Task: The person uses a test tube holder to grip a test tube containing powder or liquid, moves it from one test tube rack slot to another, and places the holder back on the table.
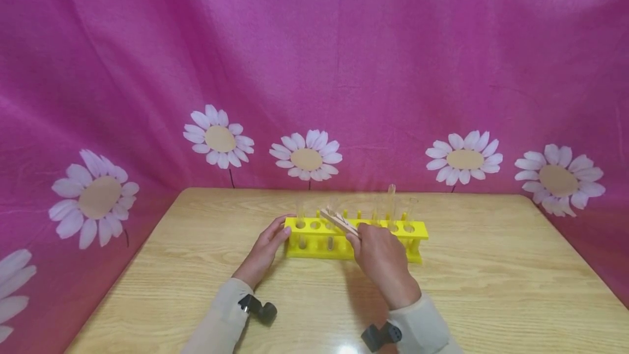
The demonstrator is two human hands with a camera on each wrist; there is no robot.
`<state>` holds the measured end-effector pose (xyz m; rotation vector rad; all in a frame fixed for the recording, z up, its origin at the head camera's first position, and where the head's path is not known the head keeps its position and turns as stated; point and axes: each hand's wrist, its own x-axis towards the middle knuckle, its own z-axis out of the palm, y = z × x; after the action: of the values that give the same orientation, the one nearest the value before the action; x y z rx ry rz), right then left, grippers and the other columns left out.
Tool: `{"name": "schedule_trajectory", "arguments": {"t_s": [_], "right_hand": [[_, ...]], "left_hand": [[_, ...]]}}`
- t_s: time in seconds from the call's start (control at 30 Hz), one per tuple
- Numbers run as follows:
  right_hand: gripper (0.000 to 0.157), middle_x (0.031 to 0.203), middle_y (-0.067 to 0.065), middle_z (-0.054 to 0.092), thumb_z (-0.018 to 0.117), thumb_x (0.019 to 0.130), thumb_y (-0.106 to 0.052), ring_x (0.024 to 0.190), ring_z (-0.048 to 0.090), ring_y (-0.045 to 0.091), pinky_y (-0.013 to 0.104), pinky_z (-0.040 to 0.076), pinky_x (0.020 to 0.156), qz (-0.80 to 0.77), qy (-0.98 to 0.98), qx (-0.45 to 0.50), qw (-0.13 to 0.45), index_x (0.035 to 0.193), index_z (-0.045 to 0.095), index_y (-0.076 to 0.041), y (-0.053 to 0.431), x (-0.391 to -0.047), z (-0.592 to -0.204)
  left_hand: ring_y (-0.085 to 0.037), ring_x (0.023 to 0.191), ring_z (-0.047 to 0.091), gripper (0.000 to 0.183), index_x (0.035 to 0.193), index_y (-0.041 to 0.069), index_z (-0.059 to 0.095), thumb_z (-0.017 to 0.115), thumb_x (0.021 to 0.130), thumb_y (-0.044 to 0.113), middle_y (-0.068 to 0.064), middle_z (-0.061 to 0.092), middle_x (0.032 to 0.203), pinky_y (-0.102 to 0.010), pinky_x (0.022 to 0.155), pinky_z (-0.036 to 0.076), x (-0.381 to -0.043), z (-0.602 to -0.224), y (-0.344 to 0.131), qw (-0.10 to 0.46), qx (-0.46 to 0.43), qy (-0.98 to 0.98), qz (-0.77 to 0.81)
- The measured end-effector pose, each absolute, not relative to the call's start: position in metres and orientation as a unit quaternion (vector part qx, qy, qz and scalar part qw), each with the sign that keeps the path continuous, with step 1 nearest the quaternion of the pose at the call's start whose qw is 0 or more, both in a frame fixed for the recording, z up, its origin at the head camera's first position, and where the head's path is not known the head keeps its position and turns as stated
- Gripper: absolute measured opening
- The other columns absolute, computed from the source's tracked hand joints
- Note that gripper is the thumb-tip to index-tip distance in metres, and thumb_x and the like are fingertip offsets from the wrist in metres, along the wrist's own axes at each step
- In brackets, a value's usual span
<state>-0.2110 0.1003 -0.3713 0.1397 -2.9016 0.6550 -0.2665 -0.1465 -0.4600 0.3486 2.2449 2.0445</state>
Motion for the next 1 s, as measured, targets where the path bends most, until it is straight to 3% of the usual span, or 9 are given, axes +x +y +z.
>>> {"name": "schedule_trajectory", "arguments": {"t_s": [0.1,0.27,0.83,1.0], "right_hand": [[0.026,0.058,0.004,0.047,0.066,0.092,-0.028,0.05,0.043,0.019,0.029,0.034,0.043,0.221,-0.971,0.047,0.079,0.075,0.059,-0.01,0.101,-0.211,-0.371],[0.025,0.06,0.005,0.047,0.065,0.092,-0.027,0.051,0.044,0.02,0.029,0.035,0.043,0.227,-0.971,0.047,0.063,0.078,0.059,-0.008,0.101,-0.211,-0.37],[0.022,0.062,0.006,0.05,0.063,0.092,-0.024,0.053,0.045,0.019,0.028,0.037,0.046,0.278,-0.96,0.037,0.023,0.082,0.062,-0.004,0.105,-0.213,-0.368],[0.022,0.061,0.005,0.049,0.063,0.093,-0.024,0.052,0.045,0.019,0.027,0.036,0.045,0.27,-0.961,0.042,0.031,0.081,0.062,-0.006,0.105,-0.213,-0.369]], "left_hand": [[-0.022,0.13,0.042,0.041,0.135,0.026,0.053,0.053,0.097,0.043,-0.004,0.053,0.135,-0.051,0.114,0.019,-0.273,-0.47,-0.147,0.035,0.114,0.731,0.671],[-0.024,0.128,0.044,0.047,0.138,0.021,0.05,0.053,0.097,0.043,-0.006,0.054,0.133,-0.054,0.113,0.018,-0.272,-0.47,-0.147,0.033,0.113,0.735,0.667],[-0.023,0.135,0.037,0.052,0.141,0.015,0.047,0.053,0.097,0.043,-0.002,0.049,0.14,-0.053,0.114,0.018,-0.272,-0.472,-0.148,0.033,0.114,0.737,0.665],[-0.023,0.132,0.04,0.051,0.14,0.019,0.049,0.054,0.096,0.045,-0.003,0.052,0.137,-0.053,0.114,0.018,-0.272,-0.471,-0.148,0.036,0.11,0.739,0.664]]}}
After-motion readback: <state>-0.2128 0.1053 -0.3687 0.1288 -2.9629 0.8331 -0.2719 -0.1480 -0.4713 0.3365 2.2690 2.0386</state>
